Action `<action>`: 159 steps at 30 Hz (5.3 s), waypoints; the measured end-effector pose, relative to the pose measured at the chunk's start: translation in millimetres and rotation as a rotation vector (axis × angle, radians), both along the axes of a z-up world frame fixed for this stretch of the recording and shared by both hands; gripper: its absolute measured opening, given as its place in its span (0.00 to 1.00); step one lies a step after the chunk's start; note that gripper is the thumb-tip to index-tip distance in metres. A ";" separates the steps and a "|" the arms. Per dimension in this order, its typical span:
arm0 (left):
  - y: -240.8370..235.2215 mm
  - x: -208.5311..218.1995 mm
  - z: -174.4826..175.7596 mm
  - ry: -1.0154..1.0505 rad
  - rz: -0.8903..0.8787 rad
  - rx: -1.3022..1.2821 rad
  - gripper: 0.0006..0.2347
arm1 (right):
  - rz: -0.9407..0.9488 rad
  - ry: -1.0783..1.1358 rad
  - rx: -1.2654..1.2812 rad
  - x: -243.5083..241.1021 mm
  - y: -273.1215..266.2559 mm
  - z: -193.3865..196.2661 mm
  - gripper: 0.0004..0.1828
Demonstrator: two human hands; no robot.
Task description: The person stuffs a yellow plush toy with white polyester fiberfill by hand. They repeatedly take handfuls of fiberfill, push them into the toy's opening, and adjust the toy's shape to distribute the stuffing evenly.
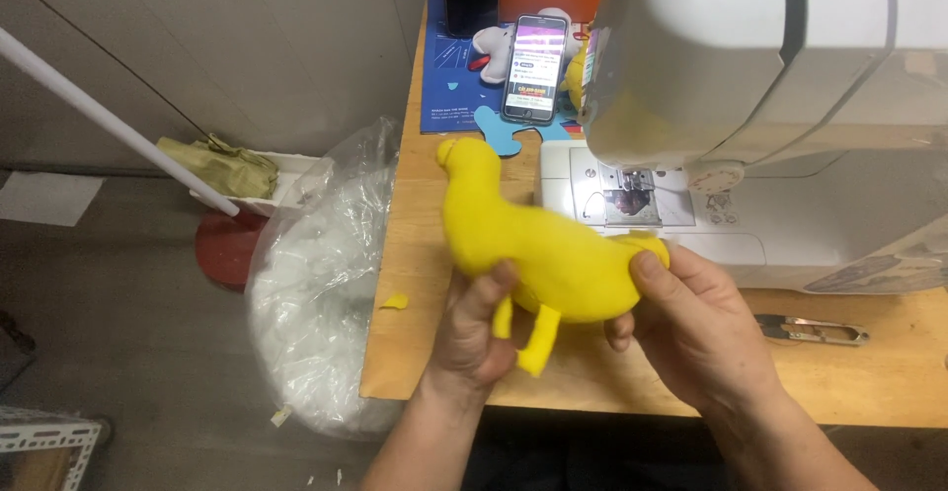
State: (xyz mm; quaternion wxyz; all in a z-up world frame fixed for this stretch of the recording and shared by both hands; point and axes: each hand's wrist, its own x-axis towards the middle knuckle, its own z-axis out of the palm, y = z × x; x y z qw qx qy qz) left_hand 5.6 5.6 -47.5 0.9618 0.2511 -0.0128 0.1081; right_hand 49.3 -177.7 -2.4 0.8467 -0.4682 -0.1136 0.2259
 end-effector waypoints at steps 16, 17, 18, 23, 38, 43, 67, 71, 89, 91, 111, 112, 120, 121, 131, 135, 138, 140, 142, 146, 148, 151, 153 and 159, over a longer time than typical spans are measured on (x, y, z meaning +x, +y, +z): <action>34.2 -54.6 8.6 0.374 0.049 0.428 0.42 | 0.101 -0.388 -0.386 -10.5 -19.8 -27.3 0.04; 35.4 -59.4 0.5 0.333 0.224 0.599 0.45 | 0.050 -0.371 -0.506 -9.3 -26.4 -41.0 0.03; 36.7 -63.2 -7.4 0.285 0.398 0.768 0.49 | -0.003 -0.353 -0.627 -8.1 -33.2 -54.4 0.04; 62.0 -59.6 12.2 -0.119 0.629 1.750 0.29 | 0.075 -0.501 -0.712 7.2 -42.8 -69.8 0.04; 59.1 -45.0 -2.0 -0.617 0.569 2.109 0.20 | 0.002 -0.833 -0.602 -5.7 -51.5 -58.0 0.09; 60.2 -39.6 3.4 -0.670 0.536 2.162 0.17 | -0.001 -0.678 -0.506 -3.1 -56.8 -63.5 0.05; 58.3 -10.4 25.9 -0.642 -0.011 2.125 0.37 | -0.037 0.186 -0.304 -4.0 -58.7 -66.7 0.05; 55.8 -12.8 24.6 -0.646 0.087 2.051 0.33 | -0.046 0.226 -0.295 -4.9 -58.5 -64.0 0.06; -26.3 -25.1 43.8 -0.239 0.177 1.663 0.09 | -0.166 -0.634 -0.696 -32.2 -45.9 -18.6 0.05; -30.7 -24.1 39.1 -0.235 0.207 1.673 0.11 | -0.187 -0.547 -0.679 -31.6 -48.0 -18.1 0.06; -45.5 -16.8 46.1 -0.054 0.058 1.652 0.12 | -0.090 -0.128 -0.526 -29.7 -46.2 -18.9 0.20; -46.7 -17.6 47.9 -0.058 0.055 1.652 0.12 | -0.094 -0.127 -0.526 -29.4 -45.1 -19.2 0.20; -34.0 -14.3 41.7 -0.037 0.010 1.498 0.07 | -0.194 -0.114 -0.486 -13.0 -47.1 -52.4 0.20; -34.2 -13.7 40.0 -0.035 0.010 1.498 0.07 | -0.192 -0.114 -0.485 -16.1 -44.1 -46.9 0.20; -27.8 -26.5 14.5 -0.273 0.280 1.559 0.01 | -0.106 0.045 -0.425 -18.1 -45.0 -41.6 0.19; -13.7 -32.4 -11.2 -0.488 0.561 1.895 0.18 | -0.097 0.051 -0.452 -9.1 -53.7 -42.7 0.16; -9.0 -40.1 -21.0 -0.456 0.475 1.897 0.14 | -0.081 0.083 -0.466 -11.9 -53.0 -50.7 0.14; -3.7 -43.0 -29.5 -0.477 0.481 1.942 0.11 | -0.132 0.044 -0.509 -9.9 -54.7 -52.2 0.12; 1.4 -47.8 -28.8 -0.497 0.484 1.987 0.09 | -0.182 0.009 -0.552 -9.2 -59.6 -47.8 0.11; 8.5 -54.2 -13.1 -0.560 0.427 2.025 0.07 | -0.174 -0.121 -0.651 -5.6 -70.5 -38.8 0.04; 9.2 -55.3 -9.8 -0.561 0.417 1.994 0.05 | -0.141 -0.177 -0.620 -2.4 -74.5 -41.9 0.04; 9.0 -53.2 -8.6 -0.541 0.447 1.962 0.18 | 0.012 -0.311 -0.621 2.3 -77.1 -44.6 0.02; 6.9 -48.6 -10.9 -0.579 0.467 2.152 0.29 | 0.076 -0.115 -0.493 3.4 -74.9 -42.7 0.04; -0.4 -35.0 -1.2 -0.648 0.442 2.222 0.15 | -0.089 -0.108 -0.595 7.7 -76.8 -41.7 0.05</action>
